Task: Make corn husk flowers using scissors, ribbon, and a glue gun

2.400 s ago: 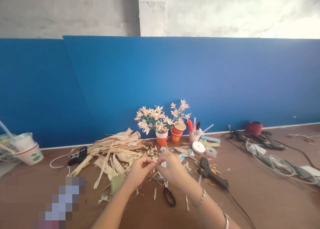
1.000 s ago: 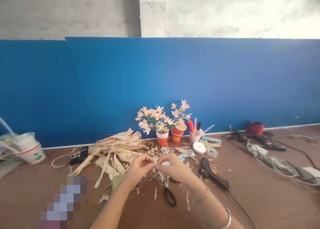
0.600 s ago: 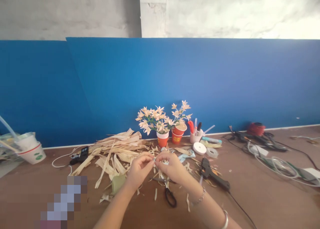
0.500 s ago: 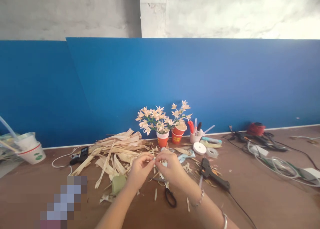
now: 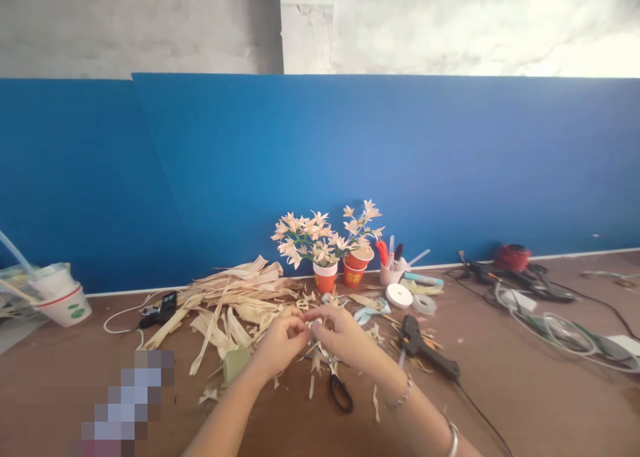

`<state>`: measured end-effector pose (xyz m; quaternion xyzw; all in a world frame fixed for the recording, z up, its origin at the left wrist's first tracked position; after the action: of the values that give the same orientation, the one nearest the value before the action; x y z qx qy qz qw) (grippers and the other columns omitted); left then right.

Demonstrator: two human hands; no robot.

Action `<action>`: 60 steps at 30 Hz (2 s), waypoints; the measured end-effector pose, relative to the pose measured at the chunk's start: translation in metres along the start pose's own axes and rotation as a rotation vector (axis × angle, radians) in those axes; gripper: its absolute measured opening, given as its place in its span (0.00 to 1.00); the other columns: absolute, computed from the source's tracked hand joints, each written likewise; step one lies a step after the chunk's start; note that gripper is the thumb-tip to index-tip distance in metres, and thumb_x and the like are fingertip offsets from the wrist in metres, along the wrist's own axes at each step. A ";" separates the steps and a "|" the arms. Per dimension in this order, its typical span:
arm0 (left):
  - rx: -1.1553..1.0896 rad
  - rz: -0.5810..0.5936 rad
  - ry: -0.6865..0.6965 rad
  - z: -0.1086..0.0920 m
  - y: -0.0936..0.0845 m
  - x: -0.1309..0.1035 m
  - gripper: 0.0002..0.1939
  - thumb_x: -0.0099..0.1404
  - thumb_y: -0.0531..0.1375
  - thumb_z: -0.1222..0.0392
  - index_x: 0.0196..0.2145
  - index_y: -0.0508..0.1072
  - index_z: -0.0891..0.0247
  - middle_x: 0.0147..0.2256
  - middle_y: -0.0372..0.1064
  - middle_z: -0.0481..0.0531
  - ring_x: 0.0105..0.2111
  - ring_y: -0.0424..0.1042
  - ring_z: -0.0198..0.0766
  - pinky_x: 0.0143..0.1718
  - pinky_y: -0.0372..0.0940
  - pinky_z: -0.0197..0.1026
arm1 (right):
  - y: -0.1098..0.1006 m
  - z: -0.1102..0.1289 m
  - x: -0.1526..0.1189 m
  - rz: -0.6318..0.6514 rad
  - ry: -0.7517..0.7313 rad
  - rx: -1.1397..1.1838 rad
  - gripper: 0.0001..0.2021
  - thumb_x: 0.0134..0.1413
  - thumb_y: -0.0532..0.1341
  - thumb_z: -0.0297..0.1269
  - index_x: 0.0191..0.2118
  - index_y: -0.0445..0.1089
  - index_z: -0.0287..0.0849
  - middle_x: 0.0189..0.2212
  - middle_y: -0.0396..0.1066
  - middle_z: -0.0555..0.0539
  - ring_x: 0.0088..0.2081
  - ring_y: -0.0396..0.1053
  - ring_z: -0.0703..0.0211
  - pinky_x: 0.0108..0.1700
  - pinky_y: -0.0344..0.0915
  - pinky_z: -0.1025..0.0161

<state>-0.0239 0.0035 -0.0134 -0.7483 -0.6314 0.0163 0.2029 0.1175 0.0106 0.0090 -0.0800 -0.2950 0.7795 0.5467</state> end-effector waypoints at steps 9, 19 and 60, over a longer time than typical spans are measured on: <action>-0.040 0.041 -0.087 0.004 0.009 -0.001 0.12 0.52 0.59 0.58 0.15 0.66 0.64 0.27 0.64 0.49 0.26 0.61 0.34 0.28 0.56 0.36 | 0.008 -0.014 0.007 0.010 0.030 0.121 0.05 0.44 0.57 0.30 0.25 0.71 0.38 0.20 0.68 0.52 0.24 0.61 0.65 0.26 0.56 0.70; -0.477 0.011 -0.340 0.010 0.020 -0.005 0.13 0.46 0.66 0.54 0.27 0.73 0.66 0.22 0.67 0.46 0.23 0.61 0.31 0.28 0.54 0.35 | 0.004 -0.022 0.012 -0.187 0.035 0.381 0.08 0.45 0.58 0.38 0.24 0.63 0.39 0.20 0.60 0.54 0.23 0.58 0.66 0.27 0.56 0.68; -0.256 -0.192 -0.226 0.012 0.014 -0.001 0.10 0.50 0.60 0.56 0.27 0.75 0.67 0.24 0.73 0.51 0.26 0.69 0.38 0.30 0.61 0.38 | 0.006 -0.036 0.016 -0.080 0.150 0.531 0.09 0.39 0.63 0.40 0.23 0.68 0.38 0.18 0.65 0.52 0.21 0.58 0.67 0.26 0.56 0.67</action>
<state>-0.0143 0.0047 -0.0293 -0.6976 -0.7156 0.0002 0.0346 0.1225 0.0369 -0.0200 0.0205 -0.0421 0.7992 0.5992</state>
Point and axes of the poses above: each hand's wrist, its own x-axis towards the middle knuckle, its own y-axis out of the palm, z = x × y, the point moved 3 cm from there along x, towards the middle knuckle
